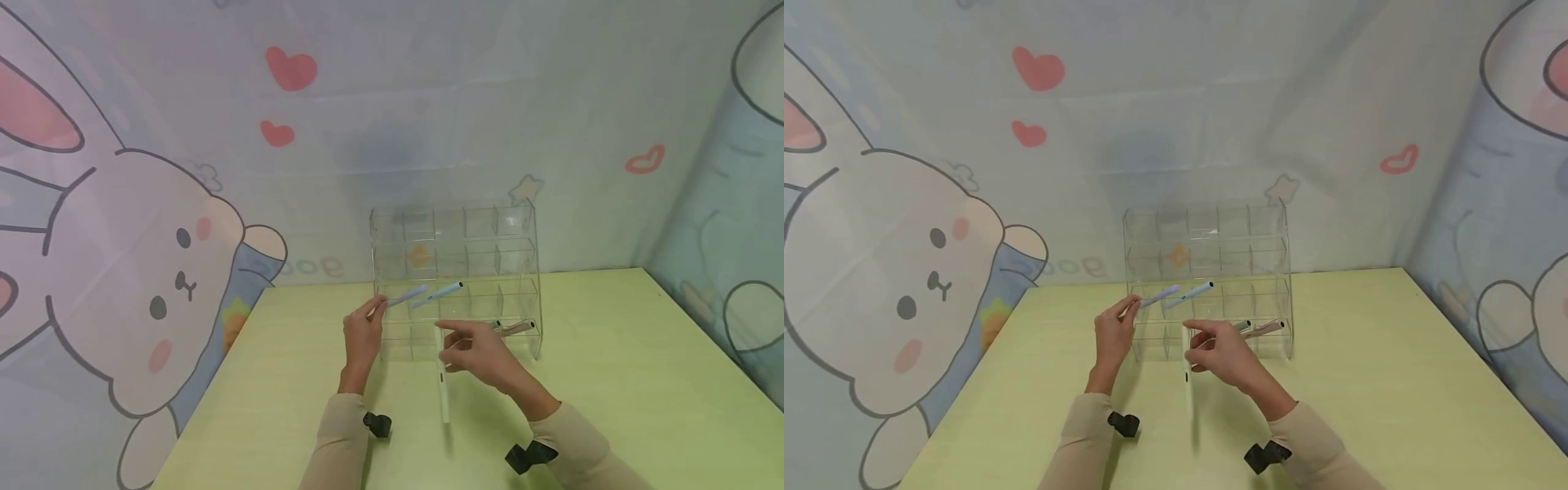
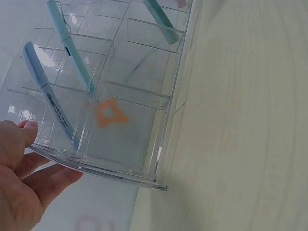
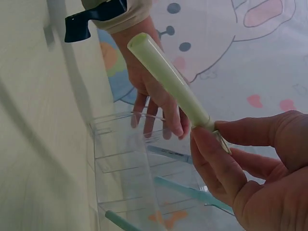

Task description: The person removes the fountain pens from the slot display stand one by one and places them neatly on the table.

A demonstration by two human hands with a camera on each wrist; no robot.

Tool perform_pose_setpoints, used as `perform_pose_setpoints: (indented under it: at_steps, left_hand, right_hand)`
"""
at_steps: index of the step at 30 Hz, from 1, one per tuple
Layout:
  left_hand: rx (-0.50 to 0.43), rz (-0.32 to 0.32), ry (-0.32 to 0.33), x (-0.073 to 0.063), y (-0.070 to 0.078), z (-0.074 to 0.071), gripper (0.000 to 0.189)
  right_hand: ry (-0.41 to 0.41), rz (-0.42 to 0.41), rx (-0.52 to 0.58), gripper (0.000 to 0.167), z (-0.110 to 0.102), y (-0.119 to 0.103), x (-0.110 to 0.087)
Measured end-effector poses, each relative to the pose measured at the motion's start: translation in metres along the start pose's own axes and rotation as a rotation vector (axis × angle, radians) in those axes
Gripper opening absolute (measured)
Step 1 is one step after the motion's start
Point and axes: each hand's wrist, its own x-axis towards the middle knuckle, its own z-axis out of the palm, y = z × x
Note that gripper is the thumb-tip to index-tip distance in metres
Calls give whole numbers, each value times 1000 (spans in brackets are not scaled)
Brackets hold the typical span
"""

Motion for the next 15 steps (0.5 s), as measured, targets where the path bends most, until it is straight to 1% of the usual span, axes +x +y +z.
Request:
perform_pose_setpoints:
  at_steps: [5,9,15]
  left_hand:
    - [3,3,0,0,0,0,19]
    - [9,5,3,0,0,1,19]
    - [10,5,9,0,1,1,19]
  right_hand:
    - [-59,91,-2,56,7,15,4]
    - [-83,116,-35,56,15,26,7]
    - [-93,143,-55,56,24,39,9]
